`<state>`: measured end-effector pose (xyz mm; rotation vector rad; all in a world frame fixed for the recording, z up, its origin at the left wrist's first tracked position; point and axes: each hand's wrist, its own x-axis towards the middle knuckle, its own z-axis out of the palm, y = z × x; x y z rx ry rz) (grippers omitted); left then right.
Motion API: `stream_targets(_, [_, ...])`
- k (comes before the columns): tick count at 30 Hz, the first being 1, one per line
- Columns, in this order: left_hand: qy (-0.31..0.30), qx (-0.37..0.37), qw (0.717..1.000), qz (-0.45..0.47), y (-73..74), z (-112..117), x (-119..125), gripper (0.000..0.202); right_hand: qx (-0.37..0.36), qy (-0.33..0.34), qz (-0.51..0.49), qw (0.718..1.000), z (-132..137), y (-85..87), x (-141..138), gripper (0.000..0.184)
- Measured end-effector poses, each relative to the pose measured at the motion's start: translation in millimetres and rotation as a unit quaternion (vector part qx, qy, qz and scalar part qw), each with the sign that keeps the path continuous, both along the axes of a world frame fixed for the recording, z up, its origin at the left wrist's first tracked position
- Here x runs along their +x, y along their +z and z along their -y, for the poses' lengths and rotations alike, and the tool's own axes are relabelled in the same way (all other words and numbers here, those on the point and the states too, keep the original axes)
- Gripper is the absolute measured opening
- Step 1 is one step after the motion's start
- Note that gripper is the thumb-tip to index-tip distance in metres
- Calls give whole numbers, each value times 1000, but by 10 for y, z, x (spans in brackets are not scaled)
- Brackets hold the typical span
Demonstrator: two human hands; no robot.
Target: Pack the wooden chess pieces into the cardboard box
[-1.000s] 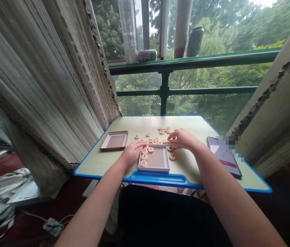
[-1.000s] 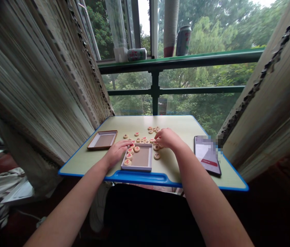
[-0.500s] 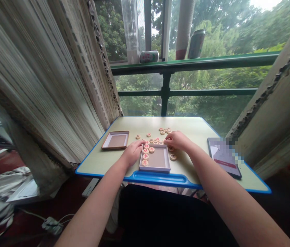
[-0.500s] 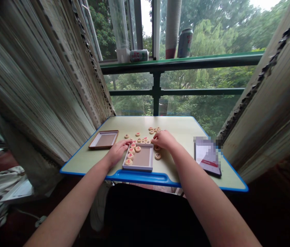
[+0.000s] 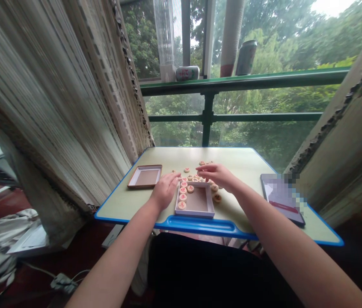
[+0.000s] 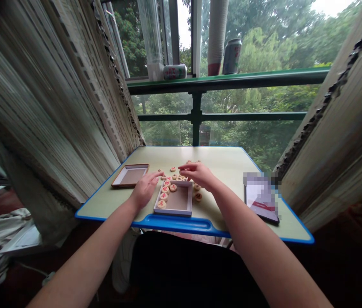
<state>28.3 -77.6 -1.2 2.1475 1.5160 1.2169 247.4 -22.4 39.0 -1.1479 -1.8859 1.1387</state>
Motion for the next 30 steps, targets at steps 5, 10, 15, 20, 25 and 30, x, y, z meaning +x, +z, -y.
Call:
stream_targets(5, [-16,27,998,-45,294,-119,31,29,-61,12,-92,994,53,-19,-78,42])
stream_targets(10, [-82,-42,995,-24,506,-414,130,27,0,11,-97,995,27,-76,-86,35])
stream_targets(15, [-60,-40,994,88,368,-557,157,30,134,3,33,990,22,-87,-54,25])
stream_targets(20, [-49,-29,998,33,196,-537,96,24,240,56,147,958,53,-130,-71,22])
stream_targets(25, [-48,-53,997,-19,164,-551,98,23,270,64,192,941,61,-232,-131,22])
stream_targets(30, [-9,-43,999,-30,143,-589,91,24,264,69,206,940,77,-224,-147,24])
